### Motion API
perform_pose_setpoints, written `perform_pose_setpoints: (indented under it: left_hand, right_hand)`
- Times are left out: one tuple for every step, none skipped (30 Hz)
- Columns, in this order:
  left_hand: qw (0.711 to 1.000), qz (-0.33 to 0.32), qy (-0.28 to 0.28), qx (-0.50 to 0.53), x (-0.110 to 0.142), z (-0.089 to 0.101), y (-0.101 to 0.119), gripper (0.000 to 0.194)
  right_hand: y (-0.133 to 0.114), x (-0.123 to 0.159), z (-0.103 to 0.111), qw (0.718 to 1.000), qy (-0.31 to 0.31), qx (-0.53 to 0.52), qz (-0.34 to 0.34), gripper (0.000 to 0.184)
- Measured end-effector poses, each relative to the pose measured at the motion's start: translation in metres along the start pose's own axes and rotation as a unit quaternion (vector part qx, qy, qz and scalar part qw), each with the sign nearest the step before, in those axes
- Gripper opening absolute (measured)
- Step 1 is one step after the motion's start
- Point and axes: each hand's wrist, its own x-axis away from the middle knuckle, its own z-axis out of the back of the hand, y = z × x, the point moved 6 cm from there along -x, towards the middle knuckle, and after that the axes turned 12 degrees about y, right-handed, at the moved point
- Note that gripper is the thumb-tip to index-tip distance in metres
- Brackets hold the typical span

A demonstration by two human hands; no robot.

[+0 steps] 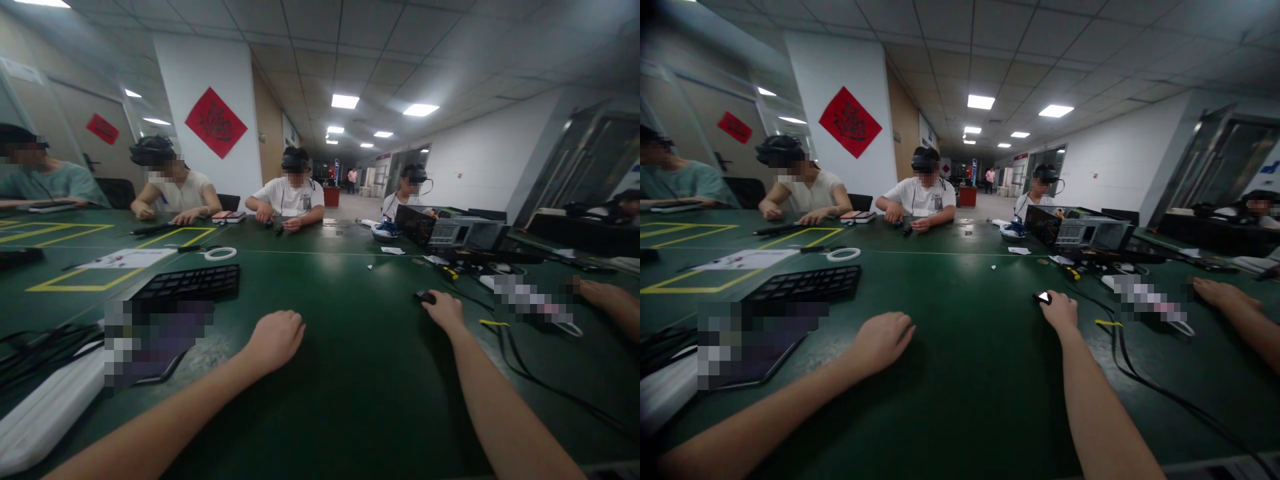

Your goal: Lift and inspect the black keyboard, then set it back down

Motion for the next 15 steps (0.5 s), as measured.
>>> perform_pose_setpoints:
  left_hand:
    - [1.0, -0.01, -0.008, 0.022, 0.005, -0.007, 0.006, 0.025]
    - [0.999, -0.014, -0.01, 0.04, 0.009, -0.011, 0.008, 0.025]
    - [0.999, -0.012, -0.007, 0.051, 0.011, -0.013, 0.007, 0.024]
    - [0.998, -0.007, -0.004, 0.055, 0.011, -0.013, 0.005, 0.023]
    - [0.999, -0.001, -0.001, 0.051, 0.01, -0.011, 0.0, 0.023]
    - [0.999, 0.006, 0.001, 0.039, 0.008, -0.008, -0.006, 0.023]
    - [1.0, 0.014, 0.005, 0.02, 0.004, -0.002, -0.013, 0.024]
    - [1.0, 0.027, 0.011, -0.005, -0.001, 0.004, -0.022, 0.025]
    - [0.998, 0.048, 0.02, -0.034, -0.008, 0.013, -0.035, 0.026]
    - [0.994, 0.076, 0.031, -0.066, -0.015, 0.023, -0.05, 0.028]
    - [0.988, 0.109, 0.039, -0.099, -0.022, 0.033, -0.067, 0.029]
    - [0.98, 0.147, 0.039, -0.131, -0.029, 0.044, -0.087, 0.031]
    - [0.97, 0.18, 0.031, -0.158, -0.036, 0.053, -0.108, 0.033]
    - [0.96, 0.21, 0.019, -0.182, -0.041, 0.061, -0.129, 0.035]
    - [0.952, 0.233, 0.008, -0.2, -0.045, 0.069, -0.149, 0.038]
  right_hand:
    - [-0.001, 0.002, 0.001, 1.0, 0.005, 0.01, -0.003, 0.046]
    - [-0.004, 0.004, 0.002, 1.0, 0.014, 0.017, -0.008, 0.048]
    - [-0.006, 0.005, 0.005, 0.999, 0.026, 0.021, -0.013, 0.051]
    - [-0.009, 0.006, 0.008, 0.999, 0.04, 0.024, -0.019, 0.053]
    - [-0.011, 0.007, 0.01, 0.998, 0.053, 0.025, -0.023, 0.055]
    - [-0.012, 0.007, 0.012, 0.997, 0.064, 0.025, -0.027, 0.055]
    - [-0.013, 0.008, 0.014, 0.997, 0.07, 0.025, -0.028, 0.054]
    - [-0.013, 0.008, 0.014, 0.997, 0.07, 0.024, -0.029, 0.053]
    - [-0.013, 0.008, 0.013, 0.997, 0.063, 0.022, -0.029, 0.052]
    - [-0.013, 0.008, 0.012, 0.998, 0.049, 0.019, -0.03, 0.051]
    - [-0.013, 0.009, 0.01, 0.999, 0.032, 0.015, -0.029, 0.05]
    - [-0.014, 0.009, 0.008, 0.999, 0.016, 0.012, -0.028, 0.048]
    - [-0.014, 0.009, 0.007, 1.0, 0.003, 0.009, -0.026, 0.047]
    - [-0.014, 0.009, 0.006, 1.0, -0.003, 0.009, -0.023, 0.047]
    - [-0.015, 0.009, 0.006, 1.0, -0.006, 0.01, -0.02, 0.047]
